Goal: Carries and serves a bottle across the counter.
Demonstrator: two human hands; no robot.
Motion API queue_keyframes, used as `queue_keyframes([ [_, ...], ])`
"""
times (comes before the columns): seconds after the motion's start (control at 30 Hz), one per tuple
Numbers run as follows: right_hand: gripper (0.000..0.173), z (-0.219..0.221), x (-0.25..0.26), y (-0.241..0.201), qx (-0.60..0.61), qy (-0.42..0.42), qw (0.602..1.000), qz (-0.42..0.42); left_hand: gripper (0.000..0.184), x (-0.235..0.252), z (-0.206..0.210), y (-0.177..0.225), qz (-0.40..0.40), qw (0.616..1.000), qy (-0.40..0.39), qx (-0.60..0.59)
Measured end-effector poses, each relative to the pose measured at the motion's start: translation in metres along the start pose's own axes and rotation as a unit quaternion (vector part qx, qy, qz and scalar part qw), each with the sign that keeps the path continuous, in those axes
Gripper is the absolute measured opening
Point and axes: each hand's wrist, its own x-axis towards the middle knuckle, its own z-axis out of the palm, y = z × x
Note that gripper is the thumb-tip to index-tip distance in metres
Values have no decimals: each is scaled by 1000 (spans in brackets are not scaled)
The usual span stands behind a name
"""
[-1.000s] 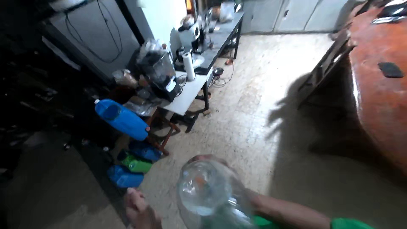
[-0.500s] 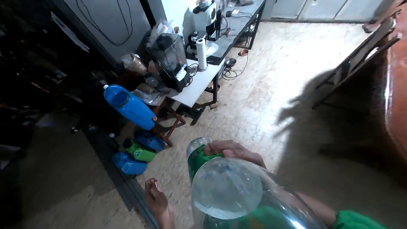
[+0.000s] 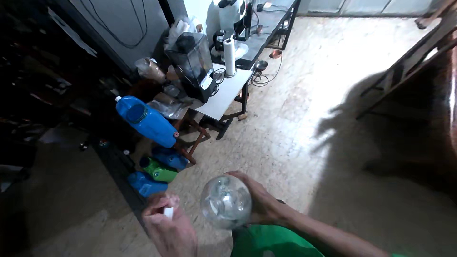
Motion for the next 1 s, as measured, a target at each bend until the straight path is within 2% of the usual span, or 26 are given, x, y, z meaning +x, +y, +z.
queue_keyframes([
  [0.1, 106, -3, -4, 38, -5, -11, 996, 90, 29, 24, 44, -17, -13, 997, -71, -7],
  [0.2, 106, -27, 4, 68, -3, -7, 991, 135, 34, 40, 90, -49, -32, 989, -141, 24],
  [0.3, 105, -70, 17, 101, -14, 5, 989, 146, 38, 56, 135, -83, 25, 966, -223, 132],
  [0.4, 105, -128, 36, 136, -26, 7, 986, 165, 38, 78, 192, -118, 85, 931, -265, 237],
  [0.53, 106, -212, 62, 174, -62, 36, 979, 190, 36, 108, 283, -156, 137, 886, -272, 350],
  [0.7, 106, -318, 107, 214, -137, 84, 961, 227, 31, 148, 405, -197, 111, 881, -227, 401],
  [0.77, 106, -357, 124, 236, -156, 104, 957, 220, 29, 165, 446, -220, 88, 899, -233, 361],
  [0.87, 105, -420, 150, 277, -146, 142, 956, 210, 41, 195, 501, -264, 34, 942, -283, 177],
  [0.93, 107, -462, 169, 303, -135, 154, 957, 204, 43, 217, 537, -296, -2, 949, -306, 74],
  [1.0, 108, -502, 190, 334, -143, 150, 957, 201, 35, 244, 577, -327, -34, 953, -301, 17],
])
